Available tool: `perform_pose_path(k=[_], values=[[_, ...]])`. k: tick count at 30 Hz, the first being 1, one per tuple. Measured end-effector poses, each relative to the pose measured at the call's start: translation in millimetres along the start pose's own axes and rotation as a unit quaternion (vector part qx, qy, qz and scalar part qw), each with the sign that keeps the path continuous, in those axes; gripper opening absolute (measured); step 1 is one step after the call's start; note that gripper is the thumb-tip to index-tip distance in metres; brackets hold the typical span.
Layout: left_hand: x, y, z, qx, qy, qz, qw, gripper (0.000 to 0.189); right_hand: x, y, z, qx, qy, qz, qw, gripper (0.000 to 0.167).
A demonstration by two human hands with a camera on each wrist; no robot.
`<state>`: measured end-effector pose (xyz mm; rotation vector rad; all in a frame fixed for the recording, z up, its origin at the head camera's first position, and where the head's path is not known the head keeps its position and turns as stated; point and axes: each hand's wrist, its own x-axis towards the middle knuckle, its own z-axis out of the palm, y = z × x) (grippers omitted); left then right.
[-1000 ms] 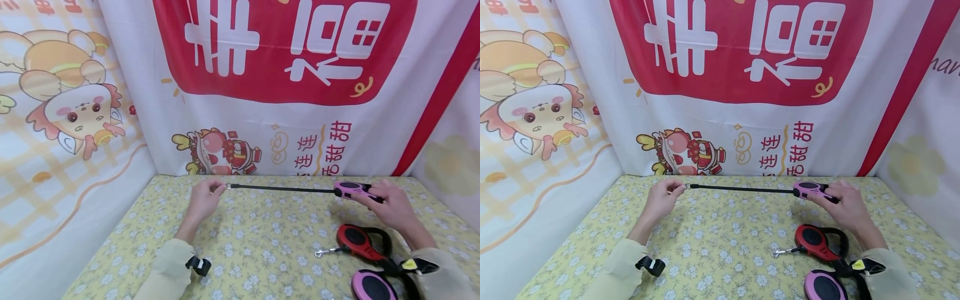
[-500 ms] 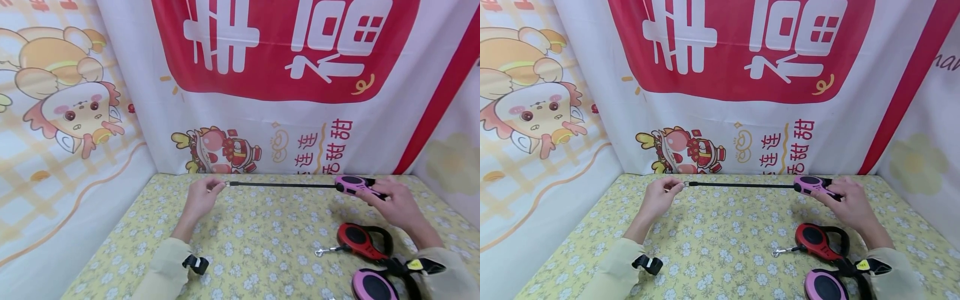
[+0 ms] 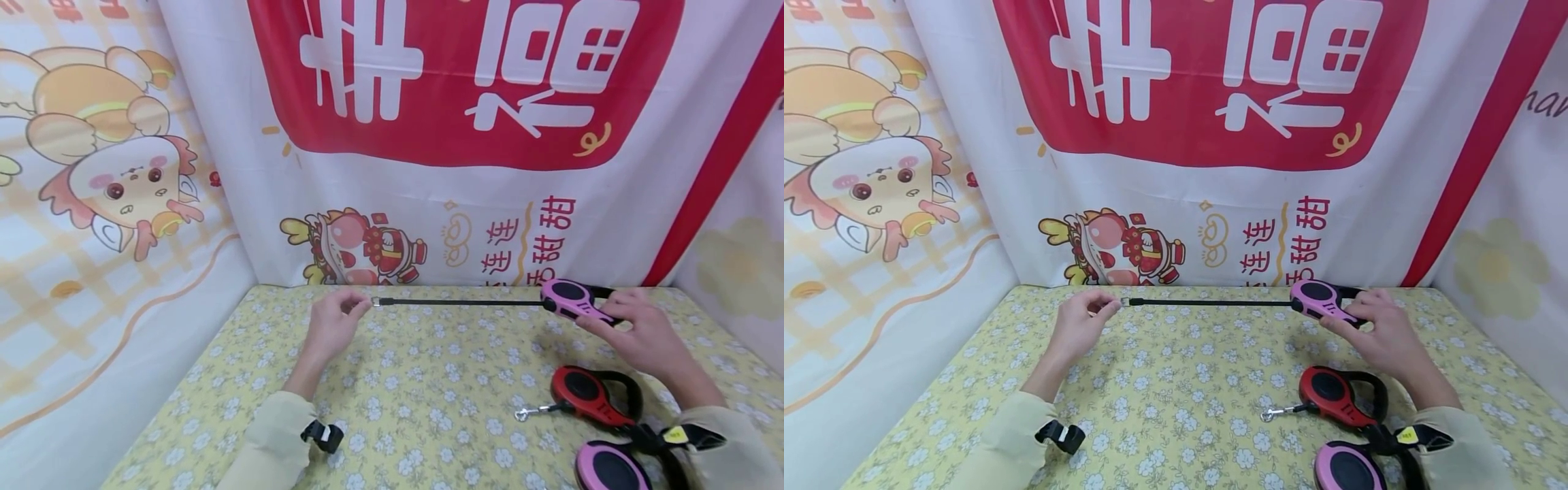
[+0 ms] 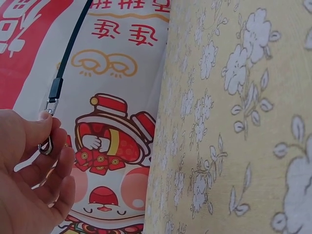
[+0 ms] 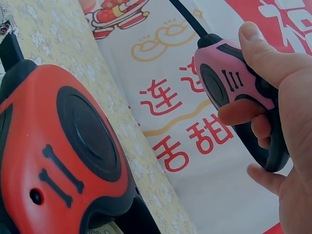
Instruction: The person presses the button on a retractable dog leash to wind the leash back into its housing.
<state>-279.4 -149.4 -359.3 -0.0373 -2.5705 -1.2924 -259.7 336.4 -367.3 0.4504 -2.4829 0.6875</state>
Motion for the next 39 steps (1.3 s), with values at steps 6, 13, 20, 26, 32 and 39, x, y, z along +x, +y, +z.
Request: perform_pose_path(k=[6,13,20,26,32,39], values=[[-2.0,1.3,3.2,0.004,-0.002,0.008,1.0000,0.008,-0.6,-3,1,0.008,-0.002,0.011,0.9999,0.020],[-3.7,4.9,5.4,0.004,-0.007,0.009,0.9999,0.011,-0.7,-6,3,0.003,0.003,0.011,0.9999,0.020],[-4.0,3.4,8.7,0.017,-0.004,0.024,0.9996,0.010,-0.2,-7,8,-0.007,-0.001,0.005,1.0000,0.020],[-4.3,2.9,9.4,0.017,-0.006,0.031,0.9994,0.009,-0.2,-8,11,0.002,0.006,-0.019,0.9998,0.018],[-5.5,3.2,11.8,0.005,-0.011,0.043,0.9990,0.007,-0.3,-9,9,0.005,-0.005,-0.003,1.0000,0.020],[-7.1,2.4,12.9,0.006,-0.014,0.050,0.9987,0.009,0.3,-9,12,-0.001,0.001,-0.013,0.9999,0.019]])
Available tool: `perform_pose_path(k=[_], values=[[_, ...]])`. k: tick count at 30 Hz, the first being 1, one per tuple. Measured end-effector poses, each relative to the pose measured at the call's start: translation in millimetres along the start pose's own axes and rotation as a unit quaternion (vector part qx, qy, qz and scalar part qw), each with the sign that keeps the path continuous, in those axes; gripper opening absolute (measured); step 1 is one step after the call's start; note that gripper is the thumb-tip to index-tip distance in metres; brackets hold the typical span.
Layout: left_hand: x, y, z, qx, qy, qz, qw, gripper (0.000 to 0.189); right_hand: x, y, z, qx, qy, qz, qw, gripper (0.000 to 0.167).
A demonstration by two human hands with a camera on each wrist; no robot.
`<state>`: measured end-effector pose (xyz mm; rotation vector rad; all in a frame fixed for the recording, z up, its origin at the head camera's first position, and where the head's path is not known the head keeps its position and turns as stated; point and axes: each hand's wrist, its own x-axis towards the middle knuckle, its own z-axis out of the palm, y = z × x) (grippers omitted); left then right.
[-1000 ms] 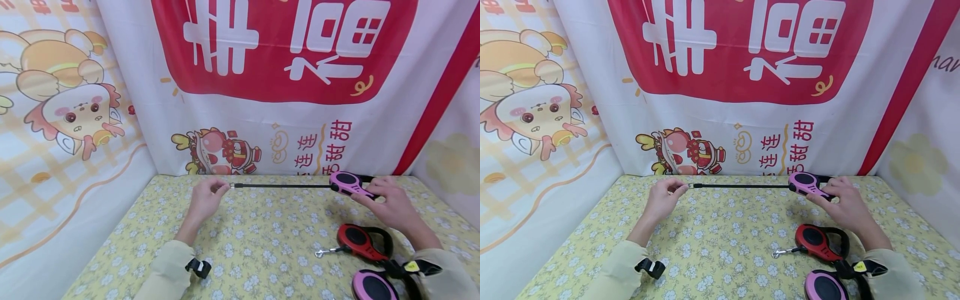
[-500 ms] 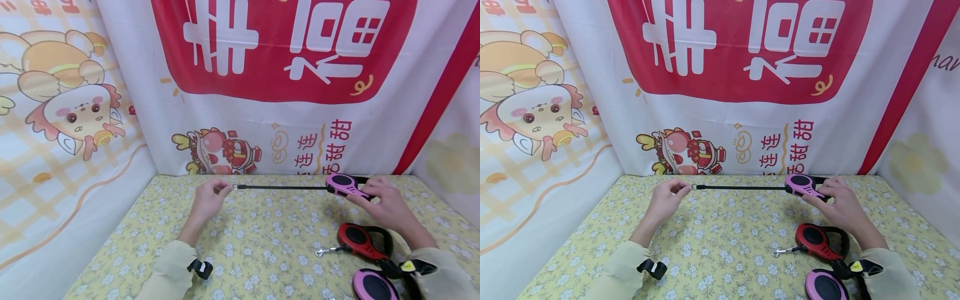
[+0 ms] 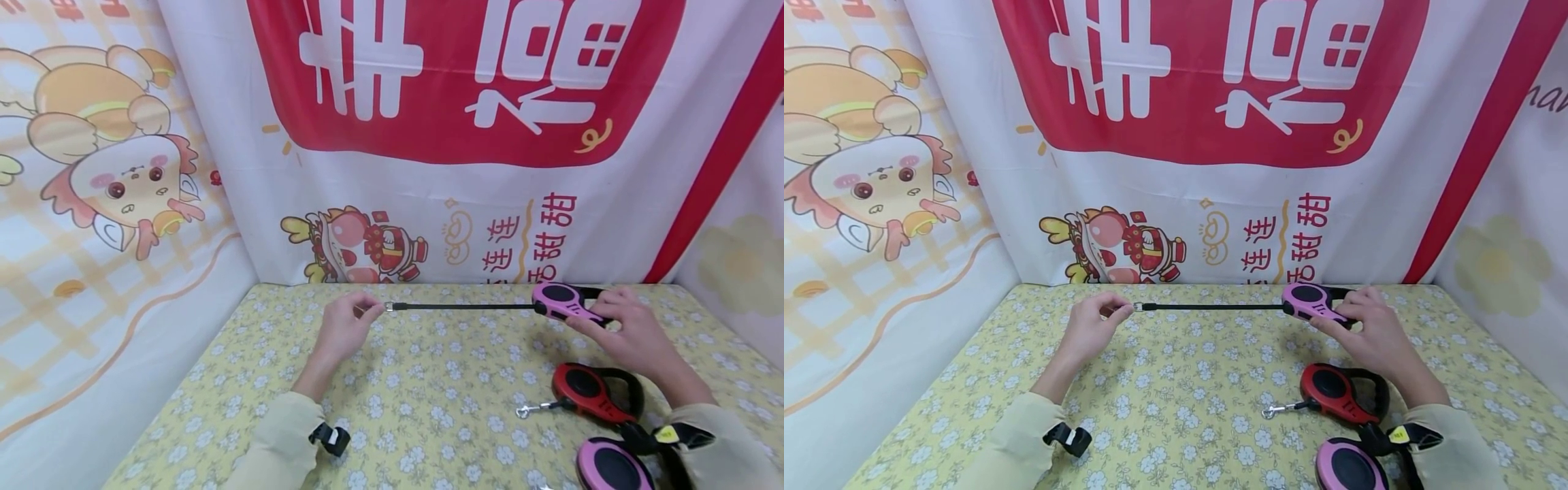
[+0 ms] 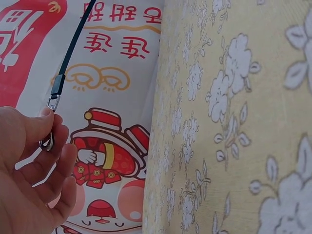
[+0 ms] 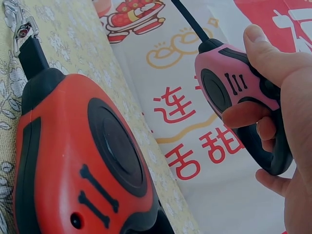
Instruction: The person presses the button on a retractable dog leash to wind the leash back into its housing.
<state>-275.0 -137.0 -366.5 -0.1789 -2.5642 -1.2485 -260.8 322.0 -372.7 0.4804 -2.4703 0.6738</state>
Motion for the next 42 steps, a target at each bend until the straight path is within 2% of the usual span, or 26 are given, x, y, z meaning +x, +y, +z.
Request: perform_pose_path(k=[11,20,32,42], values=[[-1.8,1.1,4.4,0.004,-0.009,0.001,1.0000,0.009,0.9,-2.4,2.2,-0.018,-0.009,-0.003,0.9998,0.022],[-5.2,5.7,5.6,-0.012,-0.015,-0.026,0.9995,0.010,-0.7,-4.1,5.1,-0.018,-0.019,0.006,0.9996,0.023],[-5.5,7.0,6.5,-0.009,-0.014,-0.022,0.9996,0.011,-2.0,-5.5,6.9,-0.015,-0.011,-0.002,0.9998,0.021],[-5.1,5.8,6.1,-0.010,-0.015,-0.015,0.9997,0.010,-0.4,-6.2,8.9,-0.019,-0.019,-0.008,0.9996,0.022]])
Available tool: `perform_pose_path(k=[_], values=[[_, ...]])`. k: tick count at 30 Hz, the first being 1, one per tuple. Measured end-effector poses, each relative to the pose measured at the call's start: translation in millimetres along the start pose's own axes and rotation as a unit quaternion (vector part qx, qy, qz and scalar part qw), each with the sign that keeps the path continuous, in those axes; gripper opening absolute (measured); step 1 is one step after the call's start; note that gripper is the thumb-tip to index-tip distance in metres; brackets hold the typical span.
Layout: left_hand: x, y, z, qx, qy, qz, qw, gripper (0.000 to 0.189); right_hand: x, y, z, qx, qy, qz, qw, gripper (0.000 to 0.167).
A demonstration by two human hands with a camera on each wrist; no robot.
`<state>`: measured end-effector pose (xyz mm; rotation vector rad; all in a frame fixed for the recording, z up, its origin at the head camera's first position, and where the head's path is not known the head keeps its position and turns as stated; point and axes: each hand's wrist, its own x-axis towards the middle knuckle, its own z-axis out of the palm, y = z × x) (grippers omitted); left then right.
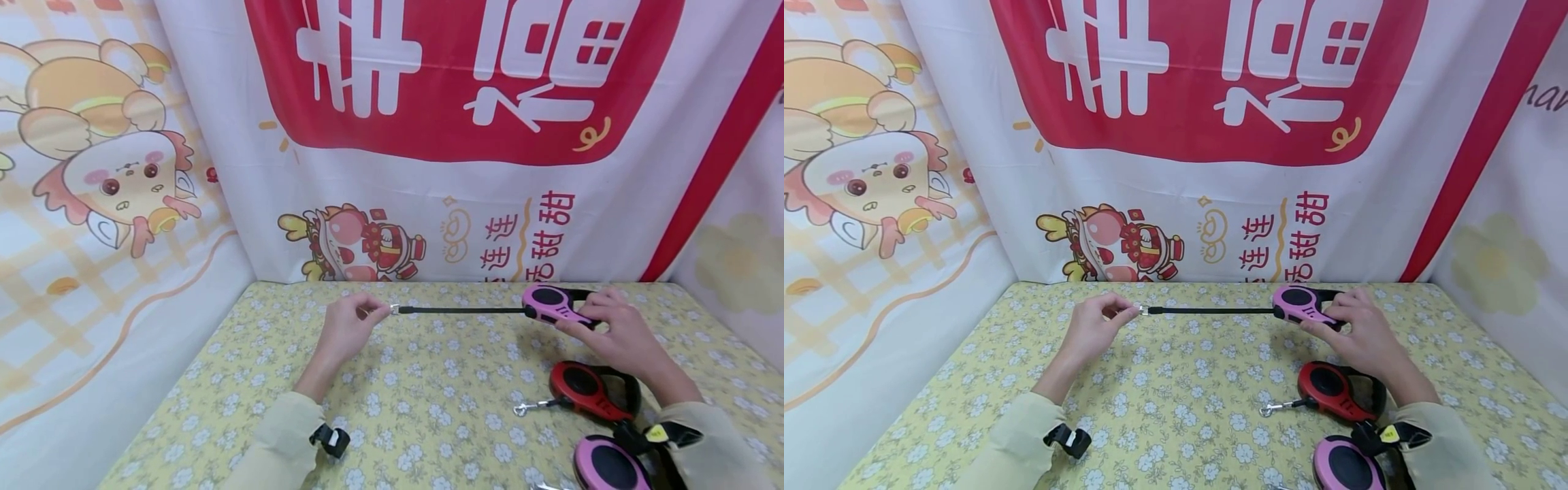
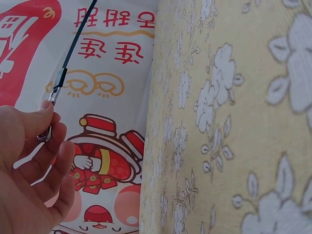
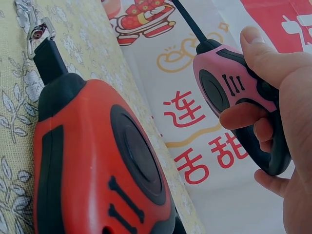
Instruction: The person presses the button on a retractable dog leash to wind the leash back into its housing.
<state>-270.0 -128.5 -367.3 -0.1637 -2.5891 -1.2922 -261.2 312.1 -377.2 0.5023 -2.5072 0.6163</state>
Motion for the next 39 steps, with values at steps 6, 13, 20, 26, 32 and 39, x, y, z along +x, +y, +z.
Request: perform_pose_path(k=[6,13,20,26,32,39], values=[[1.0,-0.2,1.6,0.002,-0.002,-0.002,1.0000,0.008,0.8,1.0,2.7,0.009,-0.006,0.002,0.9999,0.023],[2.0,-1.2,4.9,0.001,-0.005,0.008,1.0000,0.007,1.0,2.2,3.8,0.007,-0.007,-0.002,1.0000,0.026],[0.5,-0.9,4.5,-0.001,-0.005,0.015,0.9999,0.008,0.6,1.6,3.4,0.011,-0.004,-0.009,0.9999,0.022],[-0.6,-1.6,5.0,0.004,-0.005,0.012,0.9999,0.006,-0.5,-0.4,3.2,0.009,-0.005,-0.007,0.9999,0.019],[-1.6,-1.7,6.7,0.009,-0.008,0.008,0.9999,0.006,-1.5,0.1,5.3,0.008,-0.010,-0.013,0.9998,0.020],[0.0,-1.9,7.6,0.016,-0.007,0.014,0.9997,0.007,-0.7,-1.4,5.6,0.010,-0.022,-0.005,0.9997,0.019]])
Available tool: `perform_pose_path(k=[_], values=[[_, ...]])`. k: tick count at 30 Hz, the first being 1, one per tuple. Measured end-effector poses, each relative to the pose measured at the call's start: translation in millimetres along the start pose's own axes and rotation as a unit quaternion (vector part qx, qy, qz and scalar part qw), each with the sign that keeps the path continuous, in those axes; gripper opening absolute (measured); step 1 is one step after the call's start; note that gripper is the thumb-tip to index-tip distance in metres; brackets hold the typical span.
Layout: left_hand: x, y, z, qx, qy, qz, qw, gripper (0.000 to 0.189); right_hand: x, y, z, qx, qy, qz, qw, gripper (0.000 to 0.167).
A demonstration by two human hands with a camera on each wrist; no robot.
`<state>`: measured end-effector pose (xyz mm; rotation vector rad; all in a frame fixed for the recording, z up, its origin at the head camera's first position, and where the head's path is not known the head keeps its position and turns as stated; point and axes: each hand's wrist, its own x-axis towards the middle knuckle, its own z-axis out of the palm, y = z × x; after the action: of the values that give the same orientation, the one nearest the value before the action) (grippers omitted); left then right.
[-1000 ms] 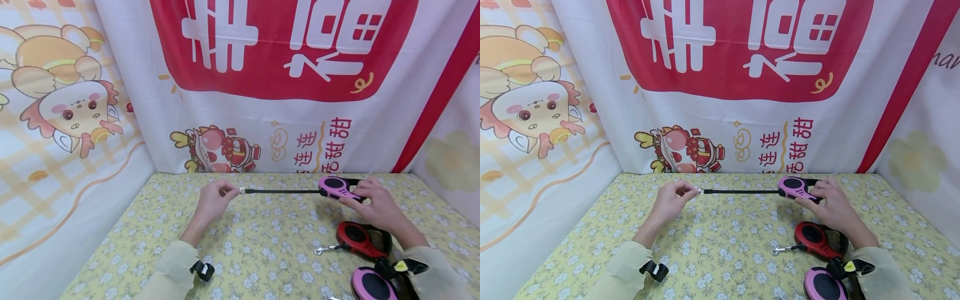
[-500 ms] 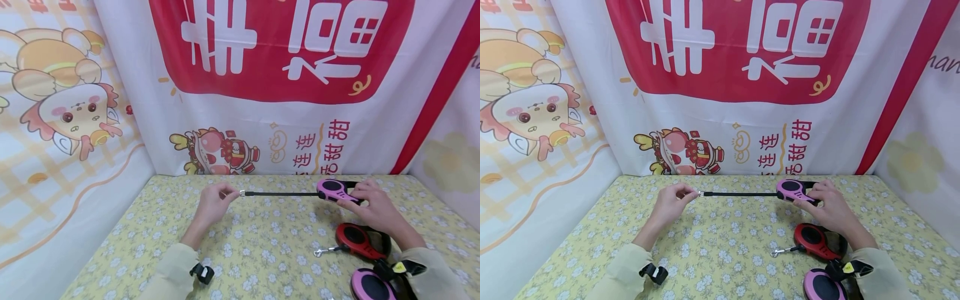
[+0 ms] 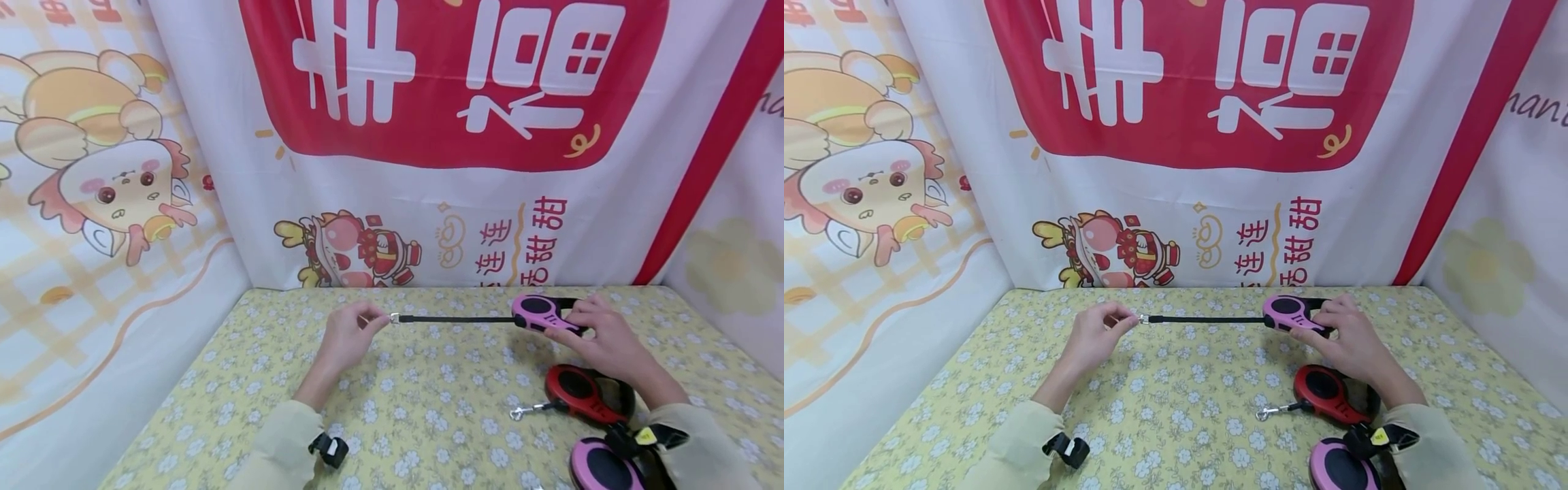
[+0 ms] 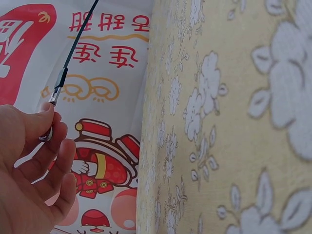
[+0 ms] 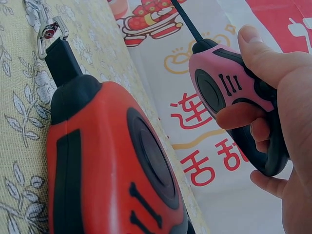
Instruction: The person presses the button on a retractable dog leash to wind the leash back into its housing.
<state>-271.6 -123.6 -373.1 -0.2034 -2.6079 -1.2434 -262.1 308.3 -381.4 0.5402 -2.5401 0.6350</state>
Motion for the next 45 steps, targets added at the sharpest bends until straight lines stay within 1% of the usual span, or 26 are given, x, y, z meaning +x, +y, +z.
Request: perform_pose_path(k=[4,12,20,26,33,37,40,45], values=[[0.2,-1.4,0.5,0.001,0.000,0.004,1.0000,0.006,0.3,-0.7,0.7,0.000,-0.002,0.000,1.0000,0.020],[-2.6,-3.1,2.3,-0.003,-0.012,0.008,0.9999,0.006,-0.9,-1.7,2.3,-0.009,-0.008,-0.008,0.9999,0.022],[-4.0,-1.6,3.5,-0.004,-0.015,0.009,0.9998,0.007,-1.0,-2.5,4.4,-0.007,-0.014,-0.005,0.9999,0.021],[-3.6,1.3,6.1,-0.016,-0.021,0.008,0.9996,0.006,-1.1,-2.2,3.8,-0.005,-0.014,-0.008,0.9999,0.021],[-3.1,3.6,7.8,-0.010,-0.021,0.019,0.9996,0.006,-1.5,-1.4,4.1,-0.010,-0.009,-0.015,0.9998,0.021],[-2.9,2.9,7.5,-0.010,-0.023,0.024,0.9994,0.006,-1.0,-2.9,4.0,-0.010,-0.007,-0.016,0.9998,0.021],[-3.0,2.1,7.5,-0.013,-0.026,0.025,0.9993,0.007,-0.1,-3.9,3.3,-0.009,-0.013,-0.014,0.9998,0.021],[-2.8,0.3,7.7,-0.011,-0.028,0.032,0.9990,0.009,0.7,-4.3,4.0,-0.011,-0.012,-0.022,0.9996,0.018]])
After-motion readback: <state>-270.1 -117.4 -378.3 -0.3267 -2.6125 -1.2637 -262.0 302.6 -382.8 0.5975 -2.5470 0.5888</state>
